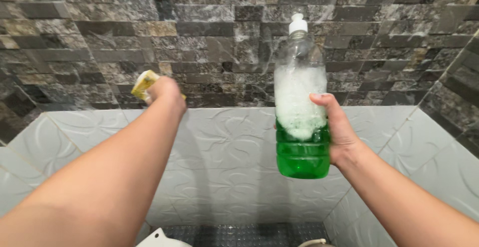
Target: The person pours green liquid soap onto a yellow sponge and scrubs the tiled bathroom walls. They repeatedly apply soap and wipe the wall surfaces around a squat toilet.
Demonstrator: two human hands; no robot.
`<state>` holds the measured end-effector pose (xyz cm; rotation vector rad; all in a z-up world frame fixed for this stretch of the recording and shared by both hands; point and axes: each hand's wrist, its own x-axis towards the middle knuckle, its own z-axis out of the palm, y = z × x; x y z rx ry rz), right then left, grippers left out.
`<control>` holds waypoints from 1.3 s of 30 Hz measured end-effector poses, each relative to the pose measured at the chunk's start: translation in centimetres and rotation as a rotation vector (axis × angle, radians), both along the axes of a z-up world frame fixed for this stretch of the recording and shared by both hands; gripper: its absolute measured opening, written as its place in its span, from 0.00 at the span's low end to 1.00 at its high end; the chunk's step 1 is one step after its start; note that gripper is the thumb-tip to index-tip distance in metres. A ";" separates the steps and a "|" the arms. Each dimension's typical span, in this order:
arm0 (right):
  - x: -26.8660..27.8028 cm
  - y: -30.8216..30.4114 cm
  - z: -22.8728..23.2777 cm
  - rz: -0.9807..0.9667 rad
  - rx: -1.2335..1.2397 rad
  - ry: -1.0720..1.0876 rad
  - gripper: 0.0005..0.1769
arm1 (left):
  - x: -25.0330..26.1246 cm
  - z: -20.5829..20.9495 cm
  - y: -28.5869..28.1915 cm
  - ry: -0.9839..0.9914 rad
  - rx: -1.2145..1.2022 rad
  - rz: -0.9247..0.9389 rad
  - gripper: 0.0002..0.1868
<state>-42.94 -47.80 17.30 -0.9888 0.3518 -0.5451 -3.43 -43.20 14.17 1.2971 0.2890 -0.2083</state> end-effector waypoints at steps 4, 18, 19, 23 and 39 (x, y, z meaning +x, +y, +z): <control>0.8 0.2 0.8 -0.019 -0.001 -0.005 0.42 | -4.6 1.3 -0.5 -0.067 0.085 -0.205 0.37; 0.3 -0.4 1.0 -0.038 -0.064 -0.114 0.38 | -9.3 0.9 -0.5 -0.237 0.371 -0.344 0.44; 0.2 -0.5 1.0 -0.035 -0.068 -0.121 0.38 | -7.9 1.0 0.2 -0.223 0.445 -0.293 0.46; -0.3 -0.7 0.9 -0.054 -0.034 -0.115 0.39 | -4.3 1.9 2.0 -0.203 0.257 -0.098 0.44; -0.3 -0.7 0.7 -0.071 -0.038 -0.097 0.39 | -14.5 -0.5 0.6 -0.298 0.417 -0.545 0.45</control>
